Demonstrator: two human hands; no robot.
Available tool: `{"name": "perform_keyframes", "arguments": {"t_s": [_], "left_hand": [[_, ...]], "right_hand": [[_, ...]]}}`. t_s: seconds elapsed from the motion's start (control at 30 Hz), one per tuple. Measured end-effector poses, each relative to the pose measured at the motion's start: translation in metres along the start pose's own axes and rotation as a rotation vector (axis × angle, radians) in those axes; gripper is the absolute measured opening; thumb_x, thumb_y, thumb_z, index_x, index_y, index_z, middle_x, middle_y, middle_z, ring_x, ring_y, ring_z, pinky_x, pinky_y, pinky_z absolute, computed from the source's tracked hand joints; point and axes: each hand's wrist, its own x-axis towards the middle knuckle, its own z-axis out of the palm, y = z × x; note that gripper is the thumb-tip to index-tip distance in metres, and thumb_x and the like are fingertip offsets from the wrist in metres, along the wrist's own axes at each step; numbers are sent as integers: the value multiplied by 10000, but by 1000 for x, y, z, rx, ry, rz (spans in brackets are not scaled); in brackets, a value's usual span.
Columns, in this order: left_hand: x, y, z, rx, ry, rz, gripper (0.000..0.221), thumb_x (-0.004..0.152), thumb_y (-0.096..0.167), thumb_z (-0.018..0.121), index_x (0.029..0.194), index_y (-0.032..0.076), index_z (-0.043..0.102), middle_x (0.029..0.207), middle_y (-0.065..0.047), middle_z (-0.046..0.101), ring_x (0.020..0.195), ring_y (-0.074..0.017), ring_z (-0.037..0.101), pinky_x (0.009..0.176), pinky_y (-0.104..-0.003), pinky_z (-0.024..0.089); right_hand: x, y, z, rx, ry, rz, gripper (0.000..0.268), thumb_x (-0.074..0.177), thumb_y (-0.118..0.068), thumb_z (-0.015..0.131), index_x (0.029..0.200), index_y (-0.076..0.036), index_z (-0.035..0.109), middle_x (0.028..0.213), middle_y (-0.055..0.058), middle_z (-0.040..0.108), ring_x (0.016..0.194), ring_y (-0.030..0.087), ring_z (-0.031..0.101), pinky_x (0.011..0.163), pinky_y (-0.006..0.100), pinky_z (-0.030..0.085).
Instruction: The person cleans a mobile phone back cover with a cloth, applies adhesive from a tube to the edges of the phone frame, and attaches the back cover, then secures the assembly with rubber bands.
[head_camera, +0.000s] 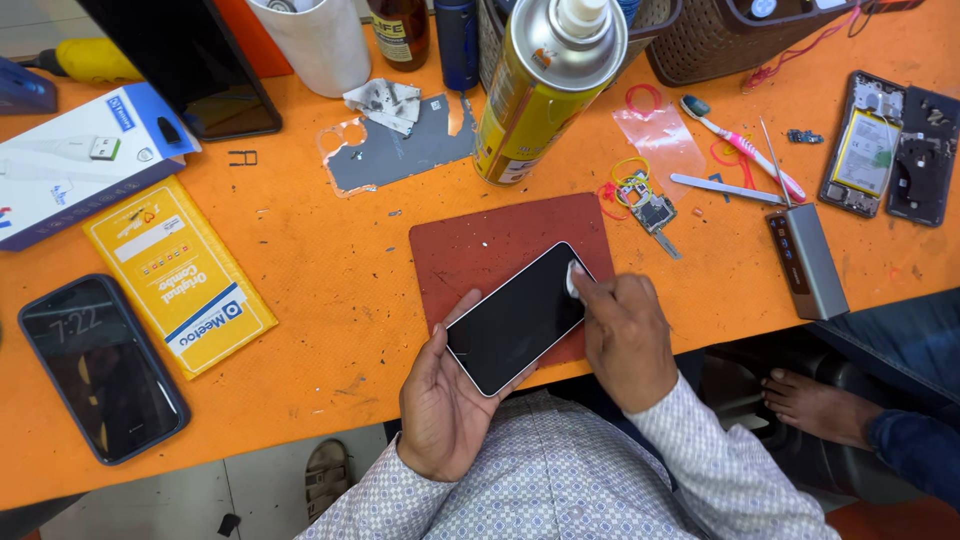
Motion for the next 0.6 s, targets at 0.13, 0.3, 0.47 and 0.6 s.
{"name": "perform_keyframes", "arguments": {"t_s": [0.13,0.3,0.47,0.6], "left_hand": [[-1,0,-1,-6,10,-4,584,1052,395,248,1544,100,358,1470,-171,547,1319,-298,569,1083,-518,494],[-3,0,-4,-4,-9,-10,591,1051,428,274,1554,128,360,1437,-153,559,1290,-279,564,1071,-522,457],[-2,0,-2,9,10,-6,598,1056,425,268,1559,118,366,1468,-147,545,1308,-268,568,1092,-507,453],[-1,2,2,37,73,-32,594,1032,428,266,1537,133,370,1480,-127,546,1323,-299,566,1076,-524,482]], "right_hand": [[-16,-24,5,50,-34,-98,442,804,103,642,1228,-3,708,887,123,606,843,289,579,737,404,494],[-27,-58,7,257,-196,-233,445,826,47,688,1270,44,670,916,115,622,857,270,593,721,359,521],[-32,-38,-1,195,-227,-400,493,759,71,666,1252,40,675,974,101,653,852,264,589,723,367,514],[-19,4,-7,70,-79,-203,426,787,96,664,1203,16,701,875,133,574,803,290,568,708,392,490]]}}
